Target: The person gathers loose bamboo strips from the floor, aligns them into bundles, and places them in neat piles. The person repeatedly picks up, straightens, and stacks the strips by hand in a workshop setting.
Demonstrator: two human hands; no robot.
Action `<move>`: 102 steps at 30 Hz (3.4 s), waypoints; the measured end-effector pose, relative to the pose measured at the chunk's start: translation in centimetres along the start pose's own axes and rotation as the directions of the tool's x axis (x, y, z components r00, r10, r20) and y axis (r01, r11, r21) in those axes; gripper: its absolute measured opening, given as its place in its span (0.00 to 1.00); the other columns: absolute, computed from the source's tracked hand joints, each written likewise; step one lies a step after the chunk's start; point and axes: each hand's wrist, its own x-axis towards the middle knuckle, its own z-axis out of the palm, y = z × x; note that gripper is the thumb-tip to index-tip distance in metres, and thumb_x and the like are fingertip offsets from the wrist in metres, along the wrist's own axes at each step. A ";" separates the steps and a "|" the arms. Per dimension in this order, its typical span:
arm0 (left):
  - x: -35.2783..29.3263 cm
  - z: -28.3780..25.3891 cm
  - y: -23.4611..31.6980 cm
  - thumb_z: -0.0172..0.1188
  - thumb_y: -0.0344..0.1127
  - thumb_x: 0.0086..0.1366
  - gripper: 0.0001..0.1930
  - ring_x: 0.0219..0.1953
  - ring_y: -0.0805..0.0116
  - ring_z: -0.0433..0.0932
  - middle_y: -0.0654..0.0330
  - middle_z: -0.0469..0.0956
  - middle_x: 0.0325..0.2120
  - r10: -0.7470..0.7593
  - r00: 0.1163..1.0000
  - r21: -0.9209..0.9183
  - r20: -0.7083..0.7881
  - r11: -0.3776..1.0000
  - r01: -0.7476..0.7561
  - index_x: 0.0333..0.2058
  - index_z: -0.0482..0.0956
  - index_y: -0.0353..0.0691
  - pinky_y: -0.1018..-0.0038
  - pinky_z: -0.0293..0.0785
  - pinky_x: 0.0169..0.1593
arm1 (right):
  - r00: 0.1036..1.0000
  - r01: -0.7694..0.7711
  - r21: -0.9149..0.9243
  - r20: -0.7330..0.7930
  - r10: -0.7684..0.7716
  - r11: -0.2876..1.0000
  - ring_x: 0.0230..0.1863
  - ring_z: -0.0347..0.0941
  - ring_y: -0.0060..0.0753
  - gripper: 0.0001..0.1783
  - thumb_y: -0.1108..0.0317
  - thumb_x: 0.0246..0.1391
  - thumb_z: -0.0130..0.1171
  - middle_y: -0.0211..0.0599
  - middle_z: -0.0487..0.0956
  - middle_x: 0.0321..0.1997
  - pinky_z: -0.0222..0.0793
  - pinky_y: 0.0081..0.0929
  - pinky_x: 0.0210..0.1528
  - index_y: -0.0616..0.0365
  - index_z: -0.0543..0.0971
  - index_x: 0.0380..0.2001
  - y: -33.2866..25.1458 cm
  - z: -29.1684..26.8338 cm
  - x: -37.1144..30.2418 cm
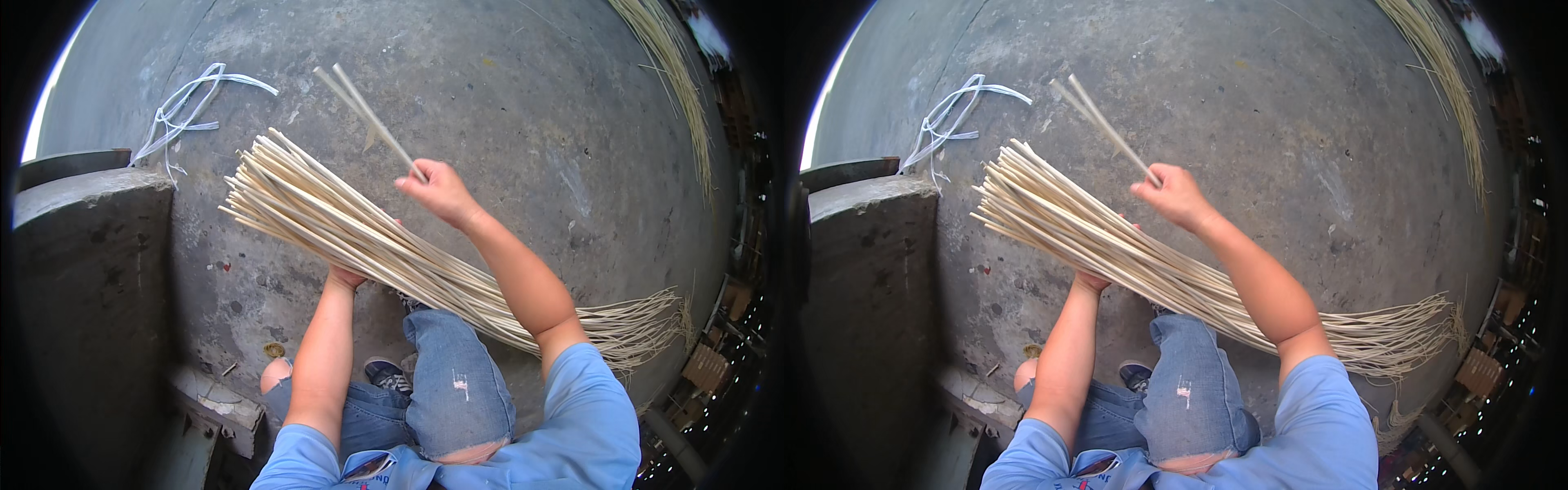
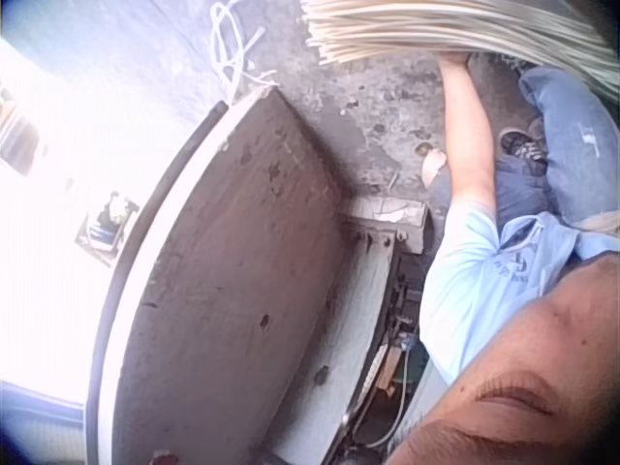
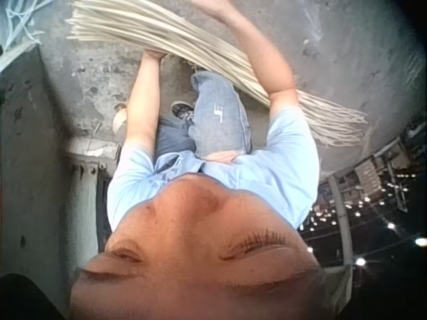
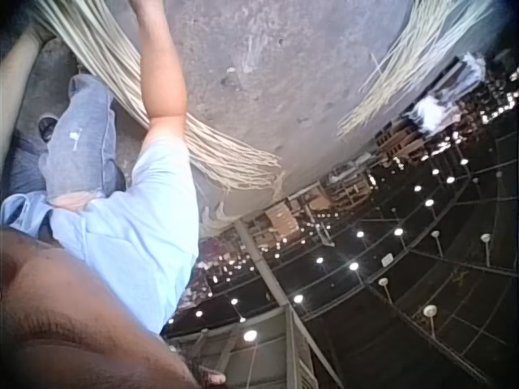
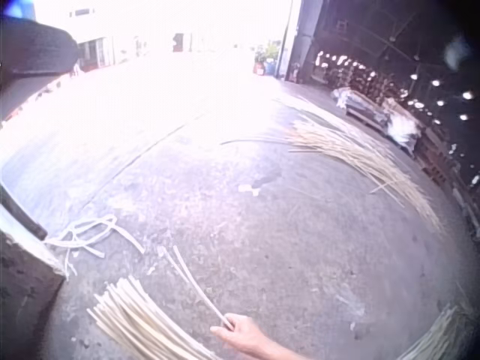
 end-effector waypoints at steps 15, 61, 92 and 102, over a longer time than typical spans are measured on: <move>-0.6 2.0 -0.2 0.50 0.53 0.73 0.29 0.57 0.50 0.76 0.45 0.75 0.55 0.013 0.996 0.028 -0.086 1.000 -0.011 0.60 0.71 0.34 0.51 0.77 0.60 | 0.985 -0.077 0.159 0.164 0.050 0.984 0.25 0.61 0.17 0.10 0.64 0.51 0.64 0.22 0.70 0.25 0.59 0.23 0.28 0.56 0.76 0.31 -0.7 0.3 -0.4; -0.3 -0.8 0.6 0.52 0.50 0.72 0.28 0.56 0.45 0.76 0.44 0.76 0.53 -0.043 0.998 0.013 -0.046 0.999 0.044 0.60 0.70 0.32 0.48 0.74 0.61 | 0.879 -0.203 0.130 0.461 0.122 0.970 0.21 0.63 0.17 0.16 0.61 0.46 0.75 0.23 0.71 0.21 0.62 0.23 0.28 0.59 0.80 0.31 -1.8 0.8 0.4; -0.8 0.1 0.3 0.47 0.58 0.71 0.33 0.64 0.35 0.67 0.36 0.73 0.57 -0.057 0.990 -0.050 0.127 0.997 0.064 0.57 0.76 0.32 0.45 0.67 0.66 | 0.933 -0.141 0.113 0.348 0.094 0.984 0.24 0.67 0.19 0.09 0.66 0.41 0.68 0.27 0.75 0.22 0.62 0.23 0.29 0.56 0.78 0.25 -0.3 -0.7 0.6; -0.7 0.1 0.1 0.50 0.60 0.70 0.39 0.62 0.43 0.71 0.41 0.67 0.63 -0.016 1.000 -0.191 0.008 0.981 0.017 0.70 0.58 0.38 0.47 0.70 0.64 | 0.914 -0.079 -0.002 0.398 0.074 0.997 0.26 0.69 0.22 0.23 0.62 0.40 0.78 0.30 0.79 0.26 0.63 0.24 0.31 0.61 0.84 0.40 -1.5 2.2 -0.9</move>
